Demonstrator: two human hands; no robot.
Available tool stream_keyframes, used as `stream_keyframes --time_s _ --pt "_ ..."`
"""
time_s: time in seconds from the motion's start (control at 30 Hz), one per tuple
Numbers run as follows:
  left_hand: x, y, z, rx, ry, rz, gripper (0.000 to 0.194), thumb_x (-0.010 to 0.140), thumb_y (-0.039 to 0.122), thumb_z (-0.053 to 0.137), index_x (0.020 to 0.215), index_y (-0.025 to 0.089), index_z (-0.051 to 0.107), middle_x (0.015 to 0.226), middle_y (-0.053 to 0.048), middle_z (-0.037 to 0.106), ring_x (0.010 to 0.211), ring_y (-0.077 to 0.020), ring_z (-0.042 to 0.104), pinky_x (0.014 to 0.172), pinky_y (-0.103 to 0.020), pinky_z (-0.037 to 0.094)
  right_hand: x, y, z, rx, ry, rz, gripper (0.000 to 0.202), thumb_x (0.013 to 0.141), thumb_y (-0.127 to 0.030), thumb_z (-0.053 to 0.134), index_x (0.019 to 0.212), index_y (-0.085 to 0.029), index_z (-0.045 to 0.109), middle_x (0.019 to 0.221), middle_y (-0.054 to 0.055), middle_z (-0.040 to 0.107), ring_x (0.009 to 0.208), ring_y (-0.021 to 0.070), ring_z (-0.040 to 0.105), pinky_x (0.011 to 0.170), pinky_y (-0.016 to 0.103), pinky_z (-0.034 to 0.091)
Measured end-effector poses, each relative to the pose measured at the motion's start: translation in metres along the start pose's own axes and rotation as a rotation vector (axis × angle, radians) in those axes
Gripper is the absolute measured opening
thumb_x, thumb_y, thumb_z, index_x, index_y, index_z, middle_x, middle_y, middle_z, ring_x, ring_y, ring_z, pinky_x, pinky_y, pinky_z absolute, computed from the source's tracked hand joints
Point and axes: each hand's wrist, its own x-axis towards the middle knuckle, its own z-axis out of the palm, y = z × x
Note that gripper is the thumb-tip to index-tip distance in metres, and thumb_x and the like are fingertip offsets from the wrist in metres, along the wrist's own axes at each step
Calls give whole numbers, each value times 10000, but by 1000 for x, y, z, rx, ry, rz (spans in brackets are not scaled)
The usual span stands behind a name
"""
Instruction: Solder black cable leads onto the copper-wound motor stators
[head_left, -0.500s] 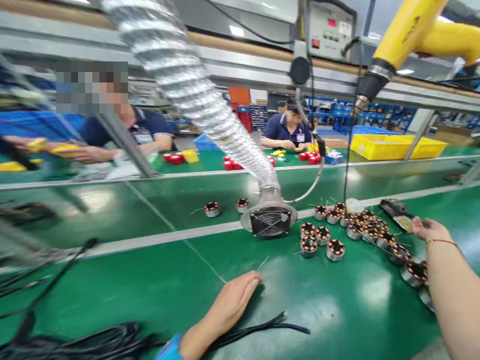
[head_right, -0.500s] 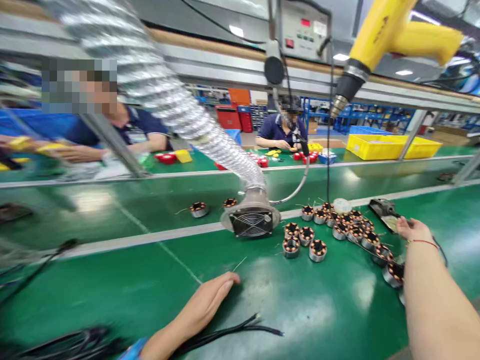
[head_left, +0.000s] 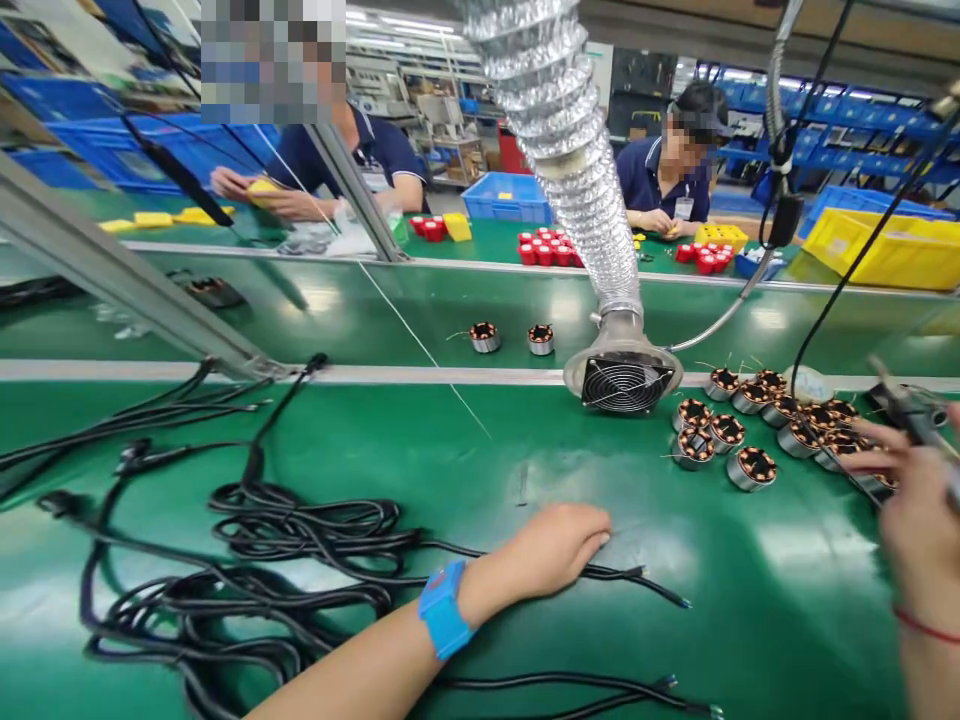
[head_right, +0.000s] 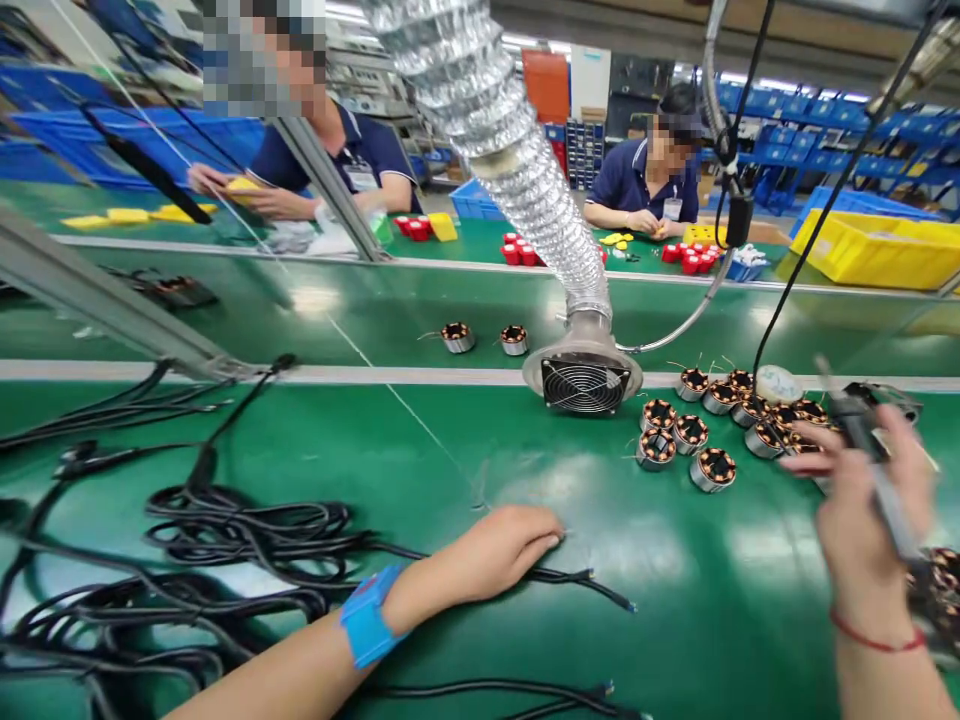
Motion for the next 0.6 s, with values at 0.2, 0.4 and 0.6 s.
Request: stream_keyframes --time_s 0.2,0.4,0.6 --pt "-3 1 -4 -335 82 -7 214 916 211 440 862 166 642 767 -27 684 679 -124 621 648 -209 422 -64 -55 83 -290 -549 -532 238 965 -268 426 1114 -202 599 802 52 673 707 196 665 627 313 524" --pt "8 -55 -42 -356 677 -540 192 885 213 444 968 134 598 780 -18 635 661 -112 592 633 -213 471 -70 -34 106 -490 -501 -678 303 968 -341 365 1030 -140 582 775 101 609 732 254 599 659 378 490" --pt "33 -135 -144 15 828 -819 270 898 214 493 1154 141 534 1262 -131 540 1141 -223 561 970 -336 441 -79 -22 103 -375 -453 -464 419 952 -471 416 1188 -151 548 907 116 667 749 248 634 703 392 516"
